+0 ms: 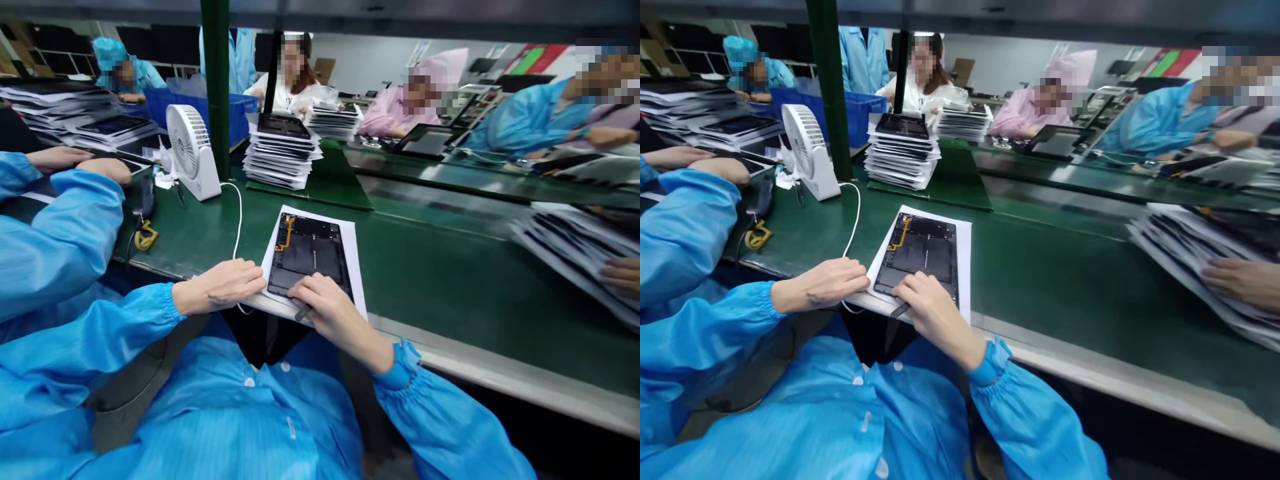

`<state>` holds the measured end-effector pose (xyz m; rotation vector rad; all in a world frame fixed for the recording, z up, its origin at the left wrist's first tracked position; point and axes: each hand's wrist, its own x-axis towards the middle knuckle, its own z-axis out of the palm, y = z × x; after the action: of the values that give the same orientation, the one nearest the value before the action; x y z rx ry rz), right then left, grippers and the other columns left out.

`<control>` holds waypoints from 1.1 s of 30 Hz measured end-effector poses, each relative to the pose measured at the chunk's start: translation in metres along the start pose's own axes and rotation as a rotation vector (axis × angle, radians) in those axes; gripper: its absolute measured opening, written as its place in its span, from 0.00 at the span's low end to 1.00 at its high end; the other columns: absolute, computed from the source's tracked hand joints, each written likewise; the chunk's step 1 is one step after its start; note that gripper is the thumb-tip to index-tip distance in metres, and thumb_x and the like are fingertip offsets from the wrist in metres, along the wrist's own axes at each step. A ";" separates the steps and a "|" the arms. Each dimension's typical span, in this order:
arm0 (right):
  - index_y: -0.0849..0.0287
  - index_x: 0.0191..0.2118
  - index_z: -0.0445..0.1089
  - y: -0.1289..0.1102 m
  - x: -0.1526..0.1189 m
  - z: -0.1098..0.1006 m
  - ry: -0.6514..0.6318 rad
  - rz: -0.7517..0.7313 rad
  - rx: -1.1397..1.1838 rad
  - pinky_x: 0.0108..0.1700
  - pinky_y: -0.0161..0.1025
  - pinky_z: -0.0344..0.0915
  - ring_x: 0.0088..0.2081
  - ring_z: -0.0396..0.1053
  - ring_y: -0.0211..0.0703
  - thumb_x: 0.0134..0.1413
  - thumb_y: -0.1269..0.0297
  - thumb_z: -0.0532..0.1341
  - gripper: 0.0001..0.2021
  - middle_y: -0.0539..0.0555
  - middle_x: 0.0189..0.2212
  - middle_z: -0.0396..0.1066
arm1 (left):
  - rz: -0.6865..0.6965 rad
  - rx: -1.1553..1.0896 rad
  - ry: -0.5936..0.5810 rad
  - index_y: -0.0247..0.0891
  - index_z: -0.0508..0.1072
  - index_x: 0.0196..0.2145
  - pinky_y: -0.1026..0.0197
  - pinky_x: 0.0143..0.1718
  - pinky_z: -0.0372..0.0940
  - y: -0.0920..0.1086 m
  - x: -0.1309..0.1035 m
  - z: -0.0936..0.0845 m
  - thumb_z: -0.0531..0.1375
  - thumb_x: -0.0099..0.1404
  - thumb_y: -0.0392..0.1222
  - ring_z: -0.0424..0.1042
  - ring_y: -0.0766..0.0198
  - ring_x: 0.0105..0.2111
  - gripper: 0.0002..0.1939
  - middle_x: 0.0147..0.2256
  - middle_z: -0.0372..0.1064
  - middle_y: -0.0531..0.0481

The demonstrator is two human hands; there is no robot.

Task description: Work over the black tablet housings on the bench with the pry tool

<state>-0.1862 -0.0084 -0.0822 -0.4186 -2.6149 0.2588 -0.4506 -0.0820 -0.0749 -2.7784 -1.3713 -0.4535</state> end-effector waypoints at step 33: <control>0.56 0.34 0.62 0.000 -0.075 -0.012 0.332 0.203 0.000 0.35 0.36 0.61 0.34 0.66 0.42 0.60 0.83 0.50 0.13 0.52 0.32 0.67 | -0.977 -0.831 -0.075 0.34 0.72 0.52 0.52 0.45 0.74 -0.008 0.165 -0.016 0.61 0.72 0.47 0.75 0.57 0.45 0.16 0.49 0.71 0.44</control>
<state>-0.1176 -0.0327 -0.1036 -0.6679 -2.2500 0.2328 -0.3657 0.0491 -0.0173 -2.2910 -3.0900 -1.1358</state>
